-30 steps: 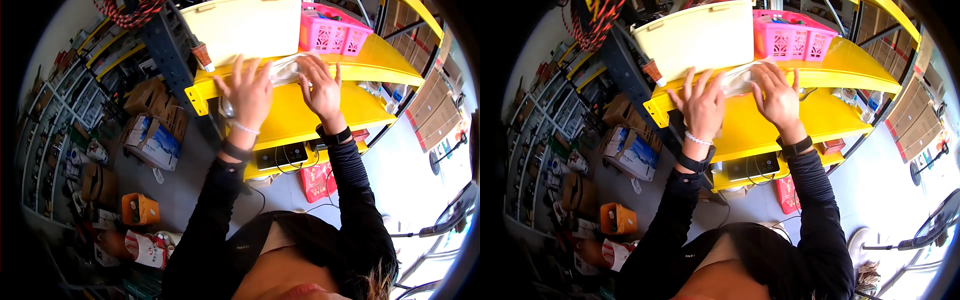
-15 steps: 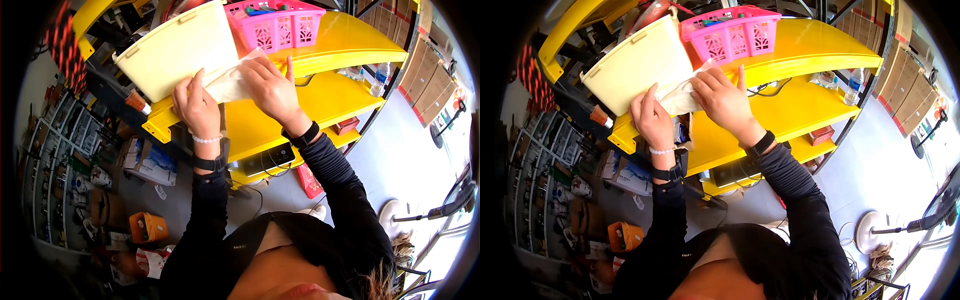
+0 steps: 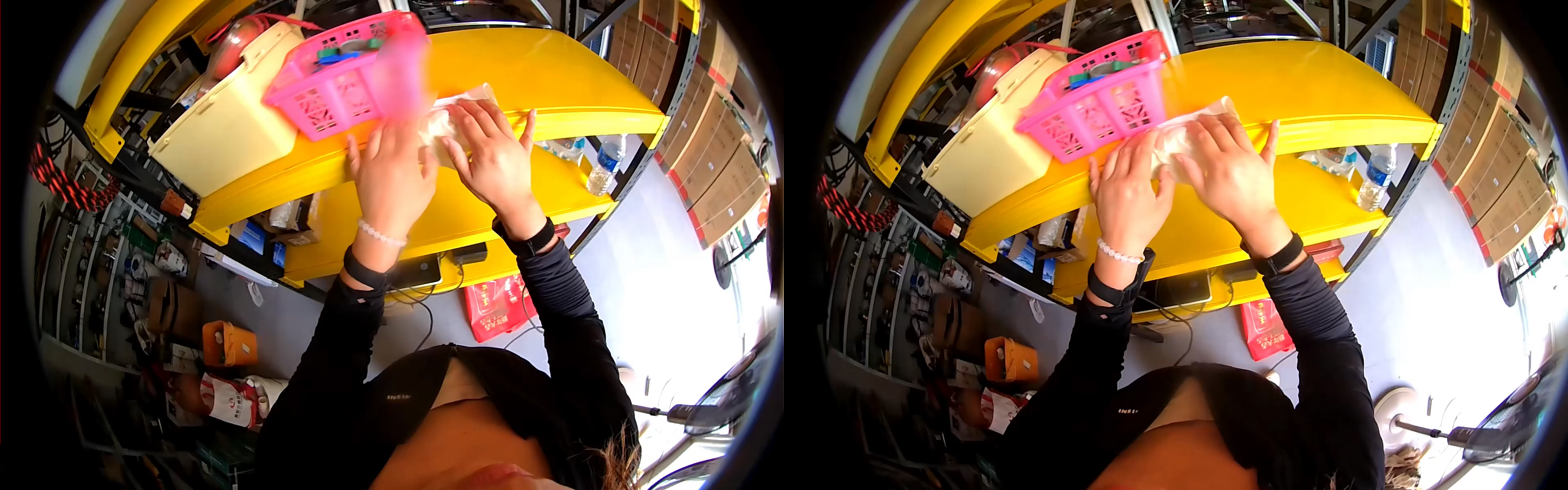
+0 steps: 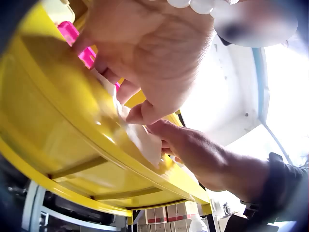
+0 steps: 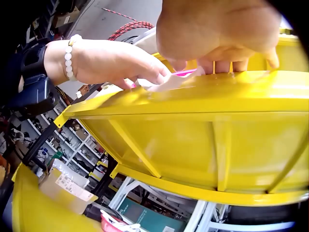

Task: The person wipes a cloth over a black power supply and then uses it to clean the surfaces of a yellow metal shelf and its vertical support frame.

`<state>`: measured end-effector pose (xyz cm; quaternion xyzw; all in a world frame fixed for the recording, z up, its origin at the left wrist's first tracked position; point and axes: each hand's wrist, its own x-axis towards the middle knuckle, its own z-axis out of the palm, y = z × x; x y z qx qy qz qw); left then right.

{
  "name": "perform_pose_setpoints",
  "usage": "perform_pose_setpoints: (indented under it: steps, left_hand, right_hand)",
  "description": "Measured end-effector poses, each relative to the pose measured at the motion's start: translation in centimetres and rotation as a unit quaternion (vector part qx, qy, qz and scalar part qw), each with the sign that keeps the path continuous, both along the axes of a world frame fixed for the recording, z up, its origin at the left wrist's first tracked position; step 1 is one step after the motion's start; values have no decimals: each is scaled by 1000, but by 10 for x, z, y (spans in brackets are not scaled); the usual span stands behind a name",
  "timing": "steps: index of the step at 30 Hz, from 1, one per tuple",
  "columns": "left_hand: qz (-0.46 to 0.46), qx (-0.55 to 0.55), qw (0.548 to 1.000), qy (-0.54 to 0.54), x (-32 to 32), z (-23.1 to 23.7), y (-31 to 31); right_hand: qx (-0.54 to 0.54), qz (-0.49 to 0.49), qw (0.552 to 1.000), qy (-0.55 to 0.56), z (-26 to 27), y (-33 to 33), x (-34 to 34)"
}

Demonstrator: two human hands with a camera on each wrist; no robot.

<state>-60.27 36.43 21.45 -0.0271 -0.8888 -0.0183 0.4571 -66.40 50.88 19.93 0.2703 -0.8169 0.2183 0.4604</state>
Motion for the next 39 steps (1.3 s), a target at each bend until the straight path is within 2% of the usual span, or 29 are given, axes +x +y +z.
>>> perform_pose_setpoints:
  steps: [3,7,12,15,18,21,22,24,27,29,30,32,35,39]
  left_hand:
    - [-27,-7,1000,-8,-20,5,47]
    - [-57,-27,998,4,-50,8,101]
    - [-49,-47,995,-78,-80,14,159]
    - [-85,-34,983,-162,-104,25,194]
    - [-95,-76,958,-261,-131,36,233]
    - [-55,-131,946,-291,-143,42,250]
    - [-70,-120,945,-297,-141,46,244]
    - [-103,-98,940,-309,-135,50,223]
    - [-80,-62,954,-282,-129,43,181]
    - [-62,-40,957,-280,-119,49,148]
    - [-53,-45,973,-219,-124,35,131]
    - [-28,-50,973,-224,-105,40,106]
    - [-32,-32,975,-218,-86,37,75]
    - [-40,-47,982,-176,-48,31,62]
  right_hand:
    - [-4,-20,999,26,-1,45,-23]
    - [12,-32,999,-4,2,102,-46]
    - [33,-81,996,10,0,161,-76]
    - [37,-143,989,-17,3,199,-100]
    - [-13,-179,972,-150,21,228,-112]
    - [9,-166,955,-244,50,233,-111]
    - [61,-173,948,-259,55,232,-115]
    - [199,-147,945,-215,58,221,-121]
    - [344,-111,910,-202,67,188,-122]
    - [289,-89,924,-232,83,156,-92]
    - [268,-73,930,-240,79,149,-96]
    - [224,-35,940,-255,71,128,-106]
    - [245,35,930,-272,81,109,-80]
    - [226,67,958,-161,63,107,-50]
